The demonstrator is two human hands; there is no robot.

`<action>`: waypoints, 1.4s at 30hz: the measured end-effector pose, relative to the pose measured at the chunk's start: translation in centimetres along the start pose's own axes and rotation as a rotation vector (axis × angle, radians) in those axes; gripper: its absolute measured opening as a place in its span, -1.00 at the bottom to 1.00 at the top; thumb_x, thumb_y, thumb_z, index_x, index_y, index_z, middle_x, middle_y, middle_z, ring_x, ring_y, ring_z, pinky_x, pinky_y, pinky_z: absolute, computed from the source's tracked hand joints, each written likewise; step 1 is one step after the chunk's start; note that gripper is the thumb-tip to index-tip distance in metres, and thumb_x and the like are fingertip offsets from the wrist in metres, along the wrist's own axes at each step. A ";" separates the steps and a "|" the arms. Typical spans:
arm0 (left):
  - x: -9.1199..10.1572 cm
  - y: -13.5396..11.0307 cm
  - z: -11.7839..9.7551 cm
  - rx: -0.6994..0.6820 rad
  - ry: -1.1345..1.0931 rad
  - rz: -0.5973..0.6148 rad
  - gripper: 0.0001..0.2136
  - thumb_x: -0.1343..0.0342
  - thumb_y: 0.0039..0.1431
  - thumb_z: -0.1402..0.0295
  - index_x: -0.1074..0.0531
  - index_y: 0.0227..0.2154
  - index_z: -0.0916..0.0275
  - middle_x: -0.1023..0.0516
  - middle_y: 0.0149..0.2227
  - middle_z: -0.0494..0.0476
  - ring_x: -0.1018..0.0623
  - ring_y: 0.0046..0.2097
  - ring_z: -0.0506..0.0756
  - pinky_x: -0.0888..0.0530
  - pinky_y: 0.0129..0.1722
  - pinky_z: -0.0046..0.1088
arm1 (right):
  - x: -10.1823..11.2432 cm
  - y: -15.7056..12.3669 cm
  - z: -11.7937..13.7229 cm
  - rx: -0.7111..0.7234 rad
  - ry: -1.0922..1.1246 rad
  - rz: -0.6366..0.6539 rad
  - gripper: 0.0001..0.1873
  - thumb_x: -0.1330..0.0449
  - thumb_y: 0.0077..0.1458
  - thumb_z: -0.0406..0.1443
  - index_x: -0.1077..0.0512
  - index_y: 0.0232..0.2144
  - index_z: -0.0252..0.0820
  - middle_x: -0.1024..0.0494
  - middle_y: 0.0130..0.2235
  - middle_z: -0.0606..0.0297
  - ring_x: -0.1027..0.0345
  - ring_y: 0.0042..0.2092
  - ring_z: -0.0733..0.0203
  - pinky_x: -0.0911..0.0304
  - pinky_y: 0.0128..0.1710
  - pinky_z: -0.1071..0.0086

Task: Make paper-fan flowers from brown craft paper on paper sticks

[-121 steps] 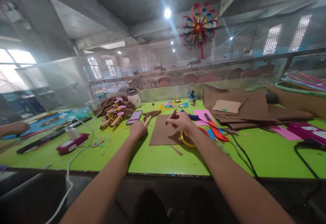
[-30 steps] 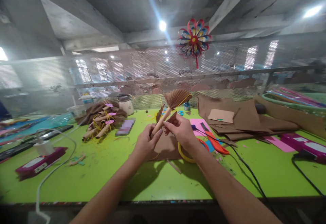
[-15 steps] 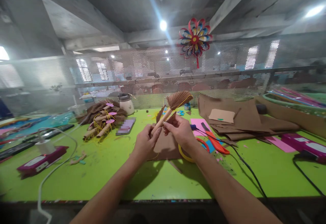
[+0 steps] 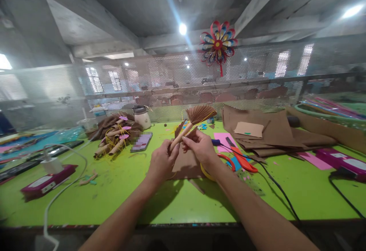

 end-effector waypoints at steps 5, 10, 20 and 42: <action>0.4 -0.1 -0.3 -0.003 0.151 -0.017 -0.81 0.11 0.25 0.23 -0.30 -0.38 0.19 -0.34 -0.55 -0.02 -0.31 -0.52 0.03 -0.10 -0.48 -0.49 | -0.1 -0.1 0.0 -0.012 0.020 -0.025 -0.68 -0.37 -0.17 -0.16 -0.39 -0.47 -0.25 -0.46 -0.51 0.35 -0.34 -0.50 0.33 -0.32 -0.45 0.38; 0.8 -0.2 -0.6 -0.048 0.278 -0.084 -0.80 0.11 0.26 0.23 -0.31 -0.38 0.20 -0.43 -0.51 0.01 -0.38 -0.49 0.02 -0.14 -0.47 -0.50 | -0.7 -0.1 -0.2 -0.053 0.055 0.011 -0.66 -0.37 -0.18 -0.14 -0.41 -0.42 -0.24 -0.46 -0.51 0.36 -0.31 -0.50 0.33 -0.28 -0.46 0.38; 1.7 -0.5 -0.8 -0.117 0.368 -0.213 -0.75 0.12 0.28 0.21 -0.32 -0.42 0.21 -0.45 -0.53 0.04 -0.43 -0.46 0.04 -0.17 -0.47 -0.48 | -2.1 -1.0 -0.2 -0.068 0.044 0.113 -0.76 -0.34 -0.18 -0.29 -0.41 -0.40 -0.23 -0.45 -0.47 0.34 -0.24 -0.51 0.35 -0.18 -0.50 0.41; 1.8 -0.6 -1.0 -0.157 0.379 -0.273 -0.77 0.10 0.27 0.23 -0.34 -0.41 0.22 -0.45 -0.53 0.05 -0.44 -0.47 0.05 -0.21 -0.46 -0.47 | -0.2 -0.5 1.0 0.014 0.091 -0.057 -0.71 -0.30 -0.07 -0.15 -0.41 -0.37 -0.24 -0.42 -0.46 0.33 -0.25 -0.46 0.33 -0.20 -0.44 0.38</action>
Point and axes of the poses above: each hand's wrist, its own y-axis towards the middle knuckle, its own x-axis out of the back of the hand, z = x × y, the point moved 8 cm from there along y, towards the middle knuckle
